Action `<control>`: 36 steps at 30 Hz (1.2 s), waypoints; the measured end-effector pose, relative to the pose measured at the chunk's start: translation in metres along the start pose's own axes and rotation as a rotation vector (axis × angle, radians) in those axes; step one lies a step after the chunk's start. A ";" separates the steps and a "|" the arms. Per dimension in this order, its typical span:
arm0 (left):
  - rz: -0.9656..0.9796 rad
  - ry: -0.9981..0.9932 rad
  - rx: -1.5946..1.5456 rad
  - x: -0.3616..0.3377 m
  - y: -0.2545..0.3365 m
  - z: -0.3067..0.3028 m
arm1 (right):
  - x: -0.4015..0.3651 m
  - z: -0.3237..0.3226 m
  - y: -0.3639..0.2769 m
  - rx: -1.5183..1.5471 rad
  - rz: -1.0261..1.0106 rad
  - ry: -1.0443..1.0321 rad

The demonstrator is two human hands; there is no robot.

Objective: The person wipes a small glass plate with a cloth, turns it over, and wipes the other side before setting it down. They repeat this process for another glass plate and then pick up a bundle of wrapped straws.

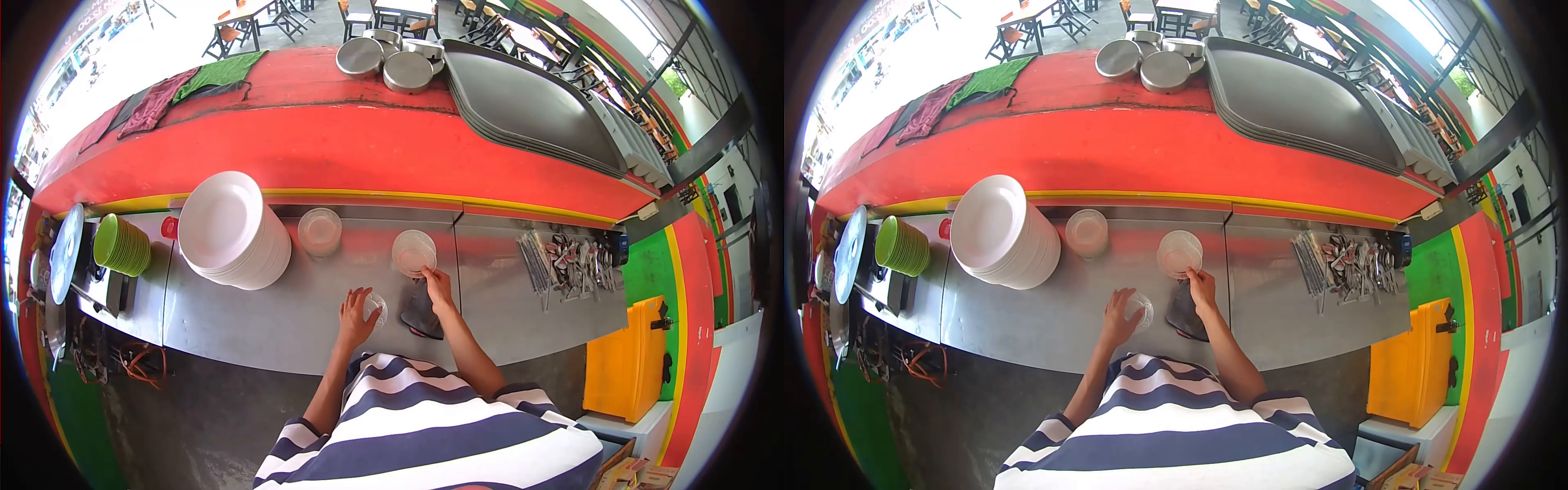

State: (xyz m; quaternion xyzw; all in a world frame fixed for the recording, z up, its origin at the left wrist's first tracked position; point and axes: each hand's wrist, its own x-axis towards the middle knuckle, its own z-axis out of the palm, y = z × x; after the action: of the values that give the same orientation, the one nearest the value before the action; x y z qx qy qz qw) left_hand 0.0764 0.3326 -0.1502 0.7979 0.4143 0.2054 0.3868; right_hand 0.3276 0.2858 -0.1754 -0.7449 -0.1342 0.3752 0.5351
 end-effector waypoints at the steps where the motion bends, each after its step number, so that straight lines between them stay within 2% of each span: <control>1: -0.010 -0.044 0.117 -0.005 -0.002 -0.001 | 0.003 0.000 0.001 -0.013 0.008 0.011; 4: -0.054 -0.177 0.118 -0.015 -0.013 0.004 | 0.010 0.002 0.004 -0.026 0.016 0.008; 7: -0.150 -0.229 0.088 -0.019 -0.022 0.015 | 0.013 0.004 0.006 -0.033 0.017 0.041; 10: -0.126 -0.229 0.180 -0.019 -0.026 0.023 | 0.021 0.003 0.012 -0.076 0.022 0.033; 16: -0.140 -0.221 0.290 -0.016 -0.027 0.034 | 0.028 0.009 0.019 -0.051 0.024 0.140; 22: -0.122 -0.118 0.330 -0.014 -0.032 0.038 | 0.035 0.007 0.012 -0.113 0.157 0.146; 28: -0.092 0.010 0.274 -0.011 -0.016 0.032 | 0.020 0.004 0.008 0.103 0.304 0.084; 31: -0.104 0.037 0.217 -0.010 -0.015 0.030 | -0.002 -0.004 0.022 0.021 0.056 -0.025; 34: -0.116 0.086 0.115 -0.011 -0.020 0.029 | -0.046 -0.009 0.038 -0.368 -0.469 -0.131; 36: -0.161 0.117 0.041 -0.011 -0.020 0.031 | -0.084 -0.018 0.039 -0.793 -0.716 -0.192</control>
State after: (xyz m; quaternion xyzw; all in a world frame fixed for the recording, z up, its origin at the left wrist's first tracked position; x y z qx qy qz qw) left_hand 0.0801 0.3171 -0.1848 0.7562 0.5032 0.2115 0.3608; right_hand 0.2745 0.2073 -0.1732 -0.7596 -0.5593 0.1565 0.2928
